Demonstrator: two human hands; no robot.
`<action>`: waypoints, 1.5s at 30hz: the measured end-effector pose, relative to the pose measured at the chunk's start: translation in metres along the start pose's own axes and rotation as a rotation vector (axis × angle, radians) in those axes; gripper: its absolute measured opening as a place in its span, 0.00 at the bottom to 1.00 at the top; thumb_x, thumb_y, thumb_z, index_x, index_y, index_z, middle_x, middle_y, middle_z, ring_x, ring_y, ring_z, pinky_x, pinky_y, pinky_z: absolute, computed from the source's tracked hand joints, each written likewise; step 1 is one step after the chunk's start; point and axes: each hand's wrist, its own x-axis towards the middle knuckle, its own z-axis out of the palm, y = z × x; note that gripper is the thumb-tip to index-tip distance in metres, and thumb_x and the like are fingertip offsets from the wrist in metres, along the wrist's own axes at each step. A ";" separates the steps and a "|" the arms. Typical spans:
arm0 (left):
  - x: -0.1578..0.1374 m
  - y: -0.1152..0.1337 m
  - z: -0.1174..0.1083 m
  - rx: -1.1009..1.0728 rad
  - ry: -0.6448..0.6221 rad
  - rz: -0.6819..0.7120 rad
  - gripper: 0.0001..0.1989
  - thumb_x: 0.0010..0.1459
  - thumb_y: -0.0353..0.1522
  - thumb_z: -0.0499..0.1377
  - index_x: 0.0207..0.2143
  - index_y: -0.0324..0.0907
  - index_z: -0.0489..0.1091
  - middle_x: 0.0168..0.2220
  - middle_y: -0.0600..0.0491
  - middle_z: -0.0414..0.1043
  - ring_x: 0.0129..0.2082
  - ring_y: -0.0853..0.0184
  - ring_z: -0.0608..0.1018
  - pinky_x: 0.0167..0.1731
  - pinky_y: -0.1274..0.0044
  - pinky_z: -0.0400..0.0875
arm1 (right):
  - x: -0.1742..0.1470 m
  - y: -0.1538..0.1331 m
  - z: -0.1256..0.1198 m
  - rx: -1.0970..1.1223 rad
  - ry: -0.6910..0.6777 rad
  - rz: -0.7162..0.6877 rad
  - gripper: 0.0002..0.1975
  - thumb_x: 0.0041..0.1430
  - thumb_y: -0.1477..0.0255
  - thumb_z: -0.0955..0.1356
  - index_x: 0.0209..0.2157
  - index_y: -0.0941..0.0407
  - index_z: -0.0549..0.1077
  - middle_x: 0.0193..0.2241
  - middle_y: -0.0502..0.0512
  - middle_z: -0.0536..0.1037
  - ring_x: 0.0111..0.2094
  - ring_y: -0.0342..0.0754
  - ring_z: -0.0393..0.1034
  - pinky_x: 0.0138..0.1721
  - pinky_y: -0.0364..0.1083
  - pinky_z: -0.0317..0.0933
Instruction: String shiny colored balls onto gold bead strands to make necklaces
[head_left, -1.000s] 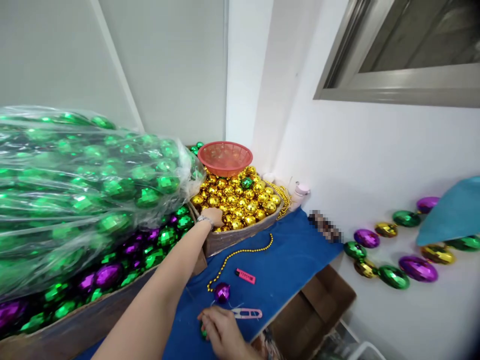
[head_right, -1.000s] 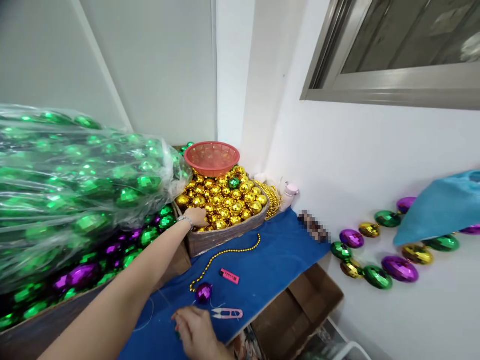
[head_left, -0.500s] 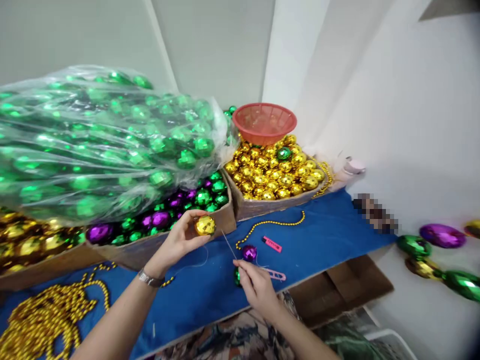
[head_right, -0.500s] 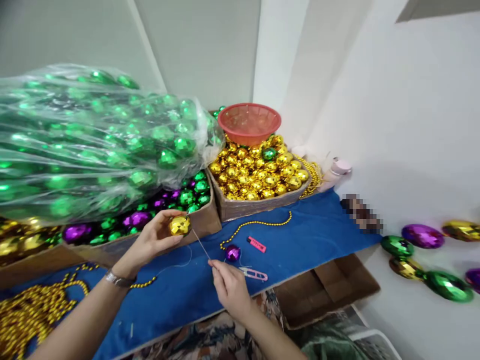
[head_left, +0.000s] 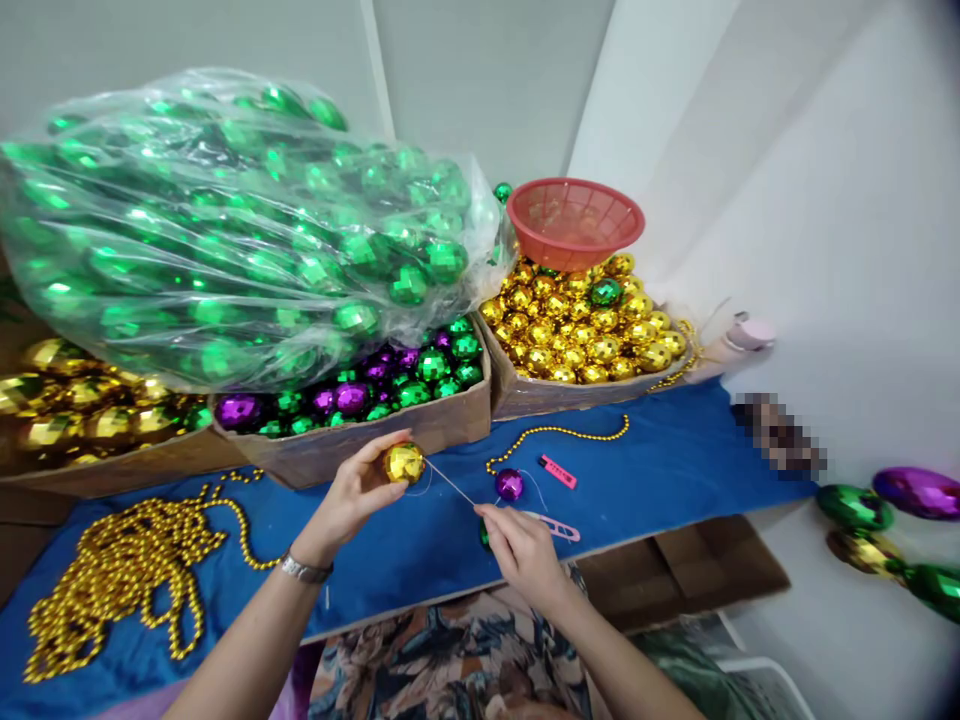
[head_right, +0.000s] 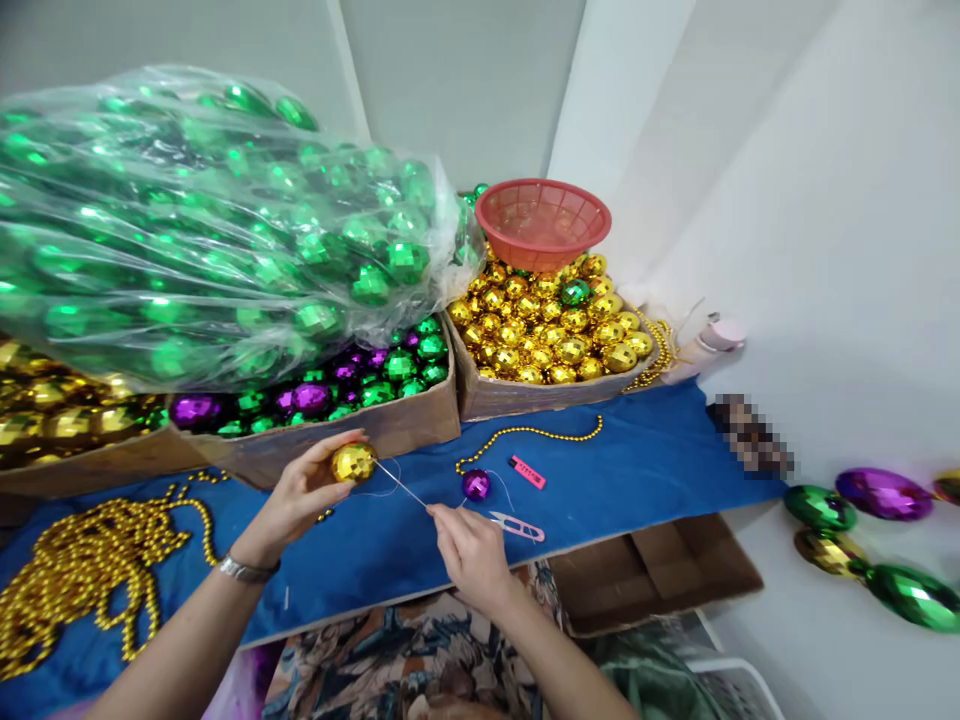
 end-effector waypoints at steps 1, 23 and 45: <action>0.000 -0.001 0.000 -0.011 0.000 0.008 0.32 0.41 0.28 0.71 0.52 0.43 0.71 0.51 0.44 0.72 0.47 0.59 0.75 0.44 0.76 0.71 | -0.001 0.001 0.000 -0.007 -0.006 0.005 0.15 0.68 0.75 0.58 0.50 0.56 0.72 0.37 0.57 0.80 0.36 0.47 0.75 0.38 0.45 0.68; -0.022 -0.028 0.034 -0.186 -0.046 -0.035 0.28 0.45 0.30 0.70 0.49 0.45 0.65 0.51 0.47 0.68 0.44 0.60 0.75 0.40 0.71 0.74 | -0.003 0.008 0.017 -0.019 -0.069 -0.048 0.14 0.69 0.75 0.57 0.46 0.56 0.72 0.35 0.56 0.79 0.34 0.46 0.75 0.38 0.44 0.67; -0.048 -0.040 0.024 -0.289 0.049 -0.057 0.29 0.43 0.28 0.71 0.47 0.45 0.66 0.48 0.48 0.69 0.40 0.66 0.75 0.38 0.75 0.72 | -0.011 0.006 0.033 0.165 -0.142 -0.054 0.12 0.68 0.76 0.58 0.44 0.55 0.72 0.37 0.55 0.80 0.37 0.46 0.76 0.38 0.43 0.68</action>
